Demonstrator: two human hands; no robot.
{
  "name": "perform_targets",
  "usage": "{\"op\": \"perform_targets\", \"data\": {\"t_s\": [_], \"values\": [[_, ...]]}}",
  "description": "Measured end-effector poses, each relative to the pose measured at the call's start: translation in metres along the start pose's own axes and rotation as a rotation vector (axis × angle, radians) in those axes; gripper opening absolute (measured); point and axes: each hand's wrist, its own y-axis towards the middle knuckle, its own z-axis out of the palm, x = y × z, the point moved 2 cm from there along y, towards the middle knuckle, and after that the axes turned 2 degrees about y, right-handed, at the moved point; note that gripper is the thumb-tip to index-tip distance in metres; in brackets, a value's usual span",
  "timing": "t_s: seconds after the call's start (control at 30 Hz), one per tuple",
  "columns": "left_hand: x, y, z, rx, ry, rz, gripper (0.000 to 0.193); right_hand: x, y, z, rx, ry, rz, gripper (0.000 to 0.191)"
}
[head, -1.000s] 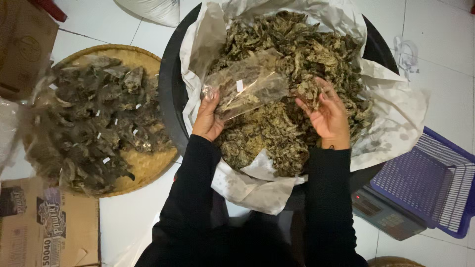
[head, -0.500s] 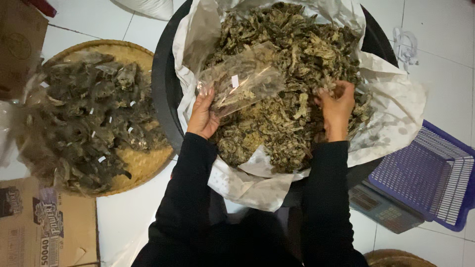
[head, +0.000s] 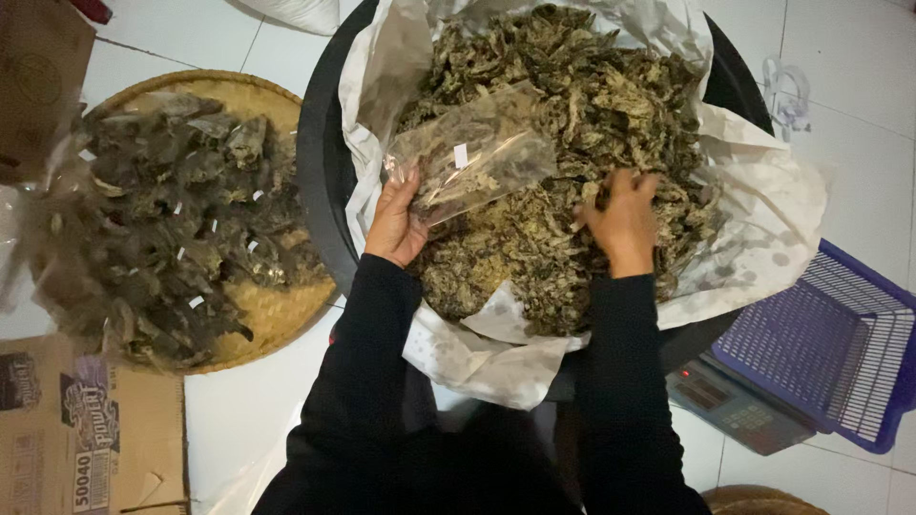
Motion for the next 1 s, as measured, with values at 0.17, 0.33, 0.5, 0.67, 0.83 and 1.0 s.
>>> {"op": "perform_targets", "data": {"t_s": [0.17, 0.33, 0.5, 0.67, 0.83, 1.0], "values": [[-0.001, 0.0, 0.002, -0.027, 0.006, 0.001, 0.032, 0.015, 0.001, -0.001, 0.058, -0.001, -0.01, 0.057], [0.001, 0.003, -0.003, -0.013, -0.002, 0.004, 0.035, -0.004, 0.011, -0.001, 0.036, -0.076, 0.123, 0.043], [0.007, 0.007, -0.013, -0.026, -0.053, 0.01, 0.027, -0.037, 0.008, -0.008, -0.306, -0.038, -0.114, 0.041], [0.006, 0.007, -0.013, -0.002, -0.031, 0.026, 0.025, -0.054, 0.025, 0.001, -0.281, 0.33, -0.136, 0.037], [0.001, 0.002, -0.002, 0.019, -0.006, 0.035, 0.03, -0.033, 0.017, 0.003, -0.319, -0.149, -0.024, 0.063], [-0.001, 0.0, 0.0, -0.063, 0.018, -0.006, 0.037, 0.001, 0.014, 0.023, -0.504, -0.37, -0.316, 0.06]]}}
